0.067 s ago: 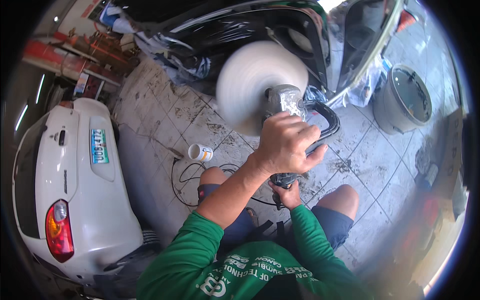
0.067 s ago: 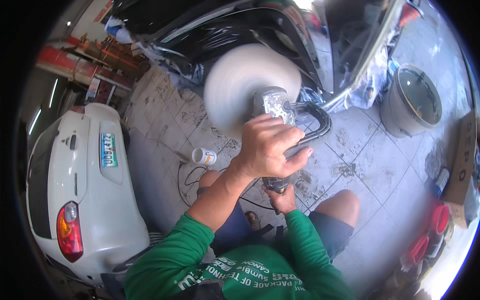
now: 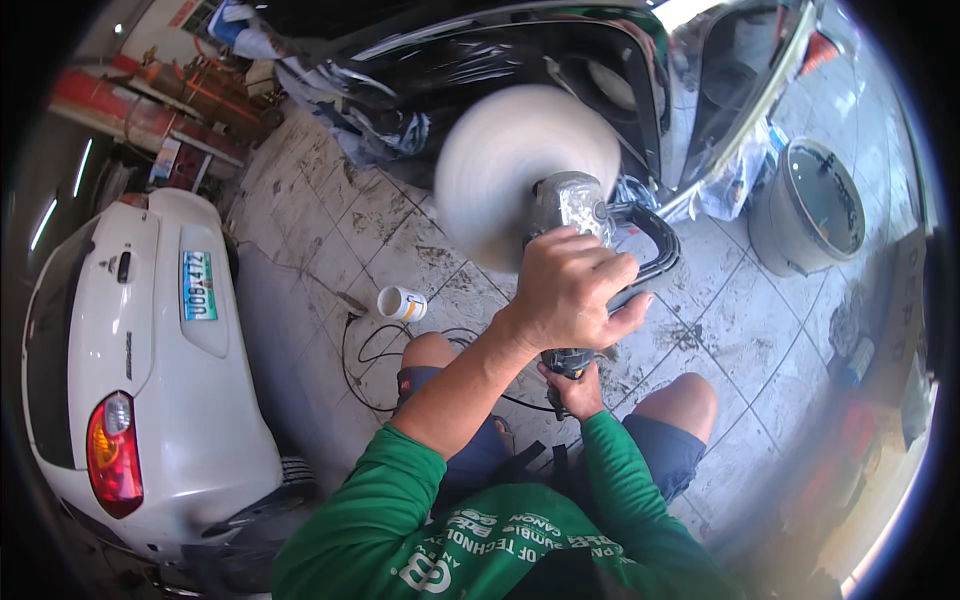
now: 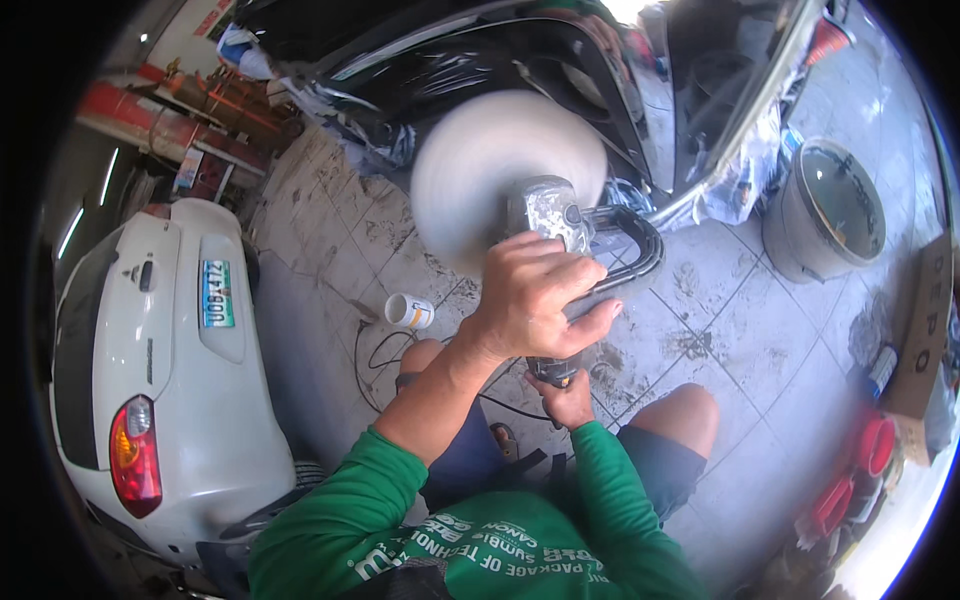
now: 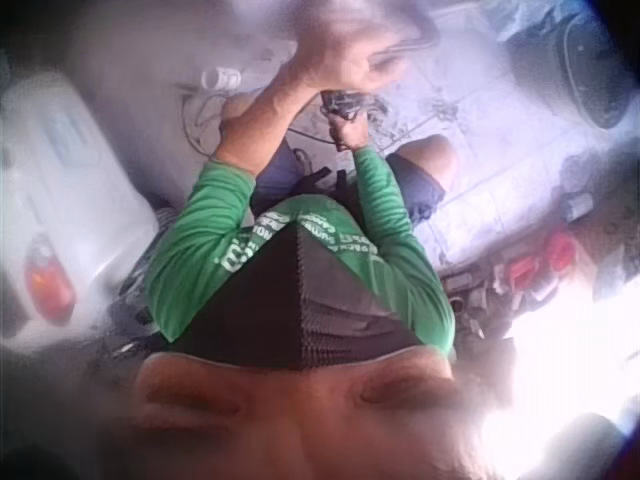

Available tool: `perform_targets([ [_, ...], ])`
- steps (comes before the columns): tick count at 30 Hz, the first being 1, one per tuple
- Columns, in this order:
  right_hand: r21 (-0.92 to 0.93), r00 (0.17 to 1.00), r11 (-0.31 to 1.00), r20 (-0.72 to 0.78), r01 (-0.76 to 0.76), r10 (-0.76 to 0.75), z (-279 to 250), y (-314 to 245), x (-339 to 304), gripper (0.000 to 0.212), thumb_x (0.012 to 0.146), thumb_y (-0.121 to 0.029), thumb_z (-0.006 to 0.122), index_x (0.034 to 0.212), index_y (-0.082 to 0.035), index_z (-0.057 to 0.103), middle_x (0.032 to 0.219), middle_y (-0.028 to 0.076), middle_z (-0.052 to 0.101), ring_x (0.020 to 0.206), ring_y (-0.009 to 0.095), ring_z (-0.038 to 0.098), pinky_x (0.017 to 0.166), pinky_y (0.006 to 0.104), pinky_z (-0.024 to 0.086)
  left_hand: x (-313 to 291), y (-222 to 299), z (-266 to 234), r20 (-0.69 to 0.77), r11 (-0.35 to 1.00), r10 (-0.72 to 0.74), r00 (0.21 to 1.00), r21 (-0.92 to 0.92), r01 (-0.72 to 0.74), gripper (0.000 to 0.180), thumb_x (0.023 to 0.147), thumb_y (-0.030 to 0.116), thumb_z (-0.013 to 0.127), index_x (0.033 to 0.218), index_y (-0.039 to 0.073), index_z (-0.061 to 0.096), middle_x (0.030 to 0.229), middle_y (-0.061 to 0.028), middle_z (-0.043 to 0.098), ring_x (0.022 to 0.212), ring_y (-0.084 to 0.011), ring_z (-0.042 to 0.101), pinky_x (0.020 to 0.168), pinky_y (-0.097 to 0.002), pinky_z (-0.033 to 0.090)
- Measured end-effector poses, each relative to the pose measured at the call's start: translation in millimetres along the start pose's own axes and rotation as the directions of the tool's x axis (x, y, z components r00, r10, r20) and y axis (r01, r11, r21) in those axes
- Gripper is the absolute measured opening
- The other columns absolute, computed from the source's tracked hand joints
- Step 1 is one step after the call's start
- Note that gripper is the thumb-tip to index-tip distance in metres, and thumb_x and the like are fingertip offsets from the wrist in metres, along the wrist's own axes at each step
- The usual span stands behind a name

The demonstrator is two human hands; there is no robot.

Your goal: The person walks through a garage, picks up a car bumper, and sits on the floor. They use a rotary polisher with a buffing pad to polish the surface of the bumper, moving the tool across the area repeatedly.

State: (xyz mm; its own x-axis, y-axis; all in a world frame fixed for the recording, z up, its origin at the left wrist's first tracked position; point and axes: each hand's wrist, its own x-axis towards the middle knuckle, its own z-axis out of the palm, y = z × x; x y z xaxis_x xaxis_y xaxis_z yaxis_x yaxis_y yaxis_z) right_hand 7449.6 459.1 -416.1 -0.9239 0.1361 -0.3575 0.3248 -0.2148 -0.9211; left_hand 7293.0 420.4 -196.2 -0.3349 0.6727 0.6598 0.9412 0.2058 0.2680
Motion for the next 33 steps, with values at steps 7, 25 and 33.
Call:
perform_targets([
  [7,-0.238,0.987,0.958,0.03,0.16,-0.157,11,-3,24,0.039,0.083,-0.024,0.093,0.108,0.003,0.08,0.095,0.021,0.083,0.09,0.028,0.082,0.081,0.0441,0.061,-43,-31,-55,-0.173,0.992,-0.122,0.977,-0.044,0.116,0.024,0.08,0.021,0.09,0.091,0.008,0.073,0.07,-0.0055,0.071,0.06,-0.028,0.07,0.061,-0.0405,0.054],
  [25,-0.019,0.998,0.998,-0.02,0.059,-0.059,4,3,14,0.023,0.089,-0.021,0.091,0.09,-0.003,0.077,0.07,0.003,0.071,0.06,0.012,0.065,0.059,0.0359,0.053,3,-6,-10,-0.023,0.999,-0.026,0.999,0.03,0.027,0.023,0.077,0.023,0.087,0.08,0.013,0.066,0.062,-0.0011,0.061,0.056,-0.0246,0.063,0.056,-0.039,0.047],
  [33,0.178,0.999,0.983,0.011,0.046,-0.049,8,-3,13,0.016,0.09,-0.01,0.088,0.096,-0.001,0.076,0.077,0.002,0.073,0.066,0.012,0.065,0.062,0.0325,0.053,16,2,9,-0.071,0.999,0.03,0.997,0.025,-0.028,0.03,0.079,0.025,0.085,0.071,0.014,0.058,0.061,-0.0018,0.06,0.056,-0.0239,0.062,0.059,-0.0392,0.047],
])
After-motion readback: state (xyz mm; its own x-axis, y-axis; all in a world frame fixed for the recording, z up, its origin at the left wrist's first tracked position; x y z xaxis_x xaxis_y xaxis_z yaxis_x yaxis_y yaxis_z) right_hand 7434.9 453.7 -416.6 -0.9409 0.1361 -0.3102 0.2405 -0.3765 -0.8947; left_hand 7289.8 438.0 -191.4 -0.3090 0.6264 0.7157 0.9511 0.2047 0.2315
